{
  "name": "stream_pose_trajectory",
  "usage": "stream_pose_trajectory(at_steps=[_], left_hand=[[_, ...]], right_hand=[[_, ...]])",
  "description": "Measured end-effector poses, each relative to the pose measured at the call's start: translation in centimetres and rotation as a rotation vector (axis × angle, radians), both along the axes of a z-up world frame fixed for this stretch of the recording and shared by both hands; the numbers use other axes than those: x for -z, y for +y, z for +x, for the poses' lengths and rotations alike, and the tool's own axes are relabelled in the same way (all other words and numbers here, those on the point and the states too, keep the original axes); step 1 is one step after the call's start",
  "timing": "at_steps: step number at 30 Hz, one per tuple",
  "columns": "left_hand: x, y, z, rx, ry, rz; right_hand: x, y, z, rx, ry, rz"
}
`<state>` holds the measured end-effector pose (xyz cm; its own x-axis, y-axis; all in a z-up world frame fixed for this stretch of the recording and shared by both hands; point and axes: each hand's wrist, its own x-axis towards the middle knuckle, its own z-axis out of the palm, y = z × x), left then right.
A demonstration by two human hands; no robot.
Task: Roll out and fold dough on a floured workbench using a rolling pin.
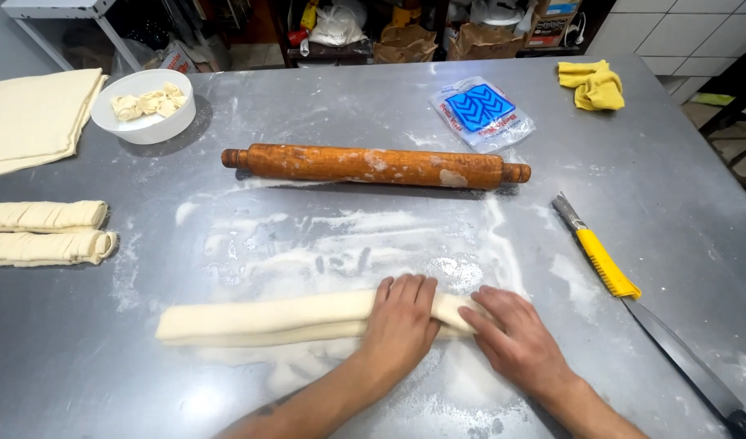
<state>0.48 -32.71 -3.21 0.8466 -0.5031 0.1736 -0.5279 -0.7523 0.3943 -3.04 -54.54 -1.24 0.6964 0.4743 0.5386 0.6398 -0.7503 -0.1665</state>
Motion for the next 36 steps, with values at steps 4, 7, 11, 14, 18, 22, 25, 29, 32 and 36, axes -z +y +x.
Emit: stream_pose_trajectory(at_steps=[4, 7, 11, 14, 18, 22, 25, 29, 32, 36], left_hand=[[0.3, 2.2, -2.6, 0.102, -0.228, -0.051], [-1.0, 3.0, -1.4, 0.135, -0.229, -0.081], [-1.9, 5.3, 0.4, 0.102, 0.04, -0.159], [-1.2, 6.5, 1.3, 0.06, 0.011, -0.19], [-0.3, 5.5, 1.3, -0.076, -0.037, -0.092], [0.6, 5.4, 0.8, -0.222, -0.065, 0.027], [-1.0, 7.9, 0.2, -0.192, -0.096, 0.042], [-0.9, 12.5, 0.4, -0.113, -0.128, -0.058], [-0.5, 13.5, -0.7, -0.1, -0.114, -0.091], [-2.8, 12.7, -0.2, -0.184, 0.043, 0.022]], right_hand=[[-0.8, 0.4, -1.5, 0.0, 0.085, -0.043], [-1.7, 2.7, -0.2, 0.03, 0.16, -0.057], [-2.4, 6.0, 2.5, -0.115, 0.382, -0.067], [-1.7, 7.0, 3.9, -0.126, 0.369, -0.057], [0.7, 6.4, 2.9, -0.014, 0.33, 0.016], [0.4, 6.3, 1.3, -0.173, 0.029, -0.037], [-0.5, 6.9, 1.0, -0.241, -0.042, -0.105], [-1.3, 9.9, 2.4, -0.136, 0.209, -0.122], [-1.8, 13.2, 2.9, -0.039, 0.458, -0.188], [-0.9, 14.5, 4.3, 0.125, 0.604, -0.201]])
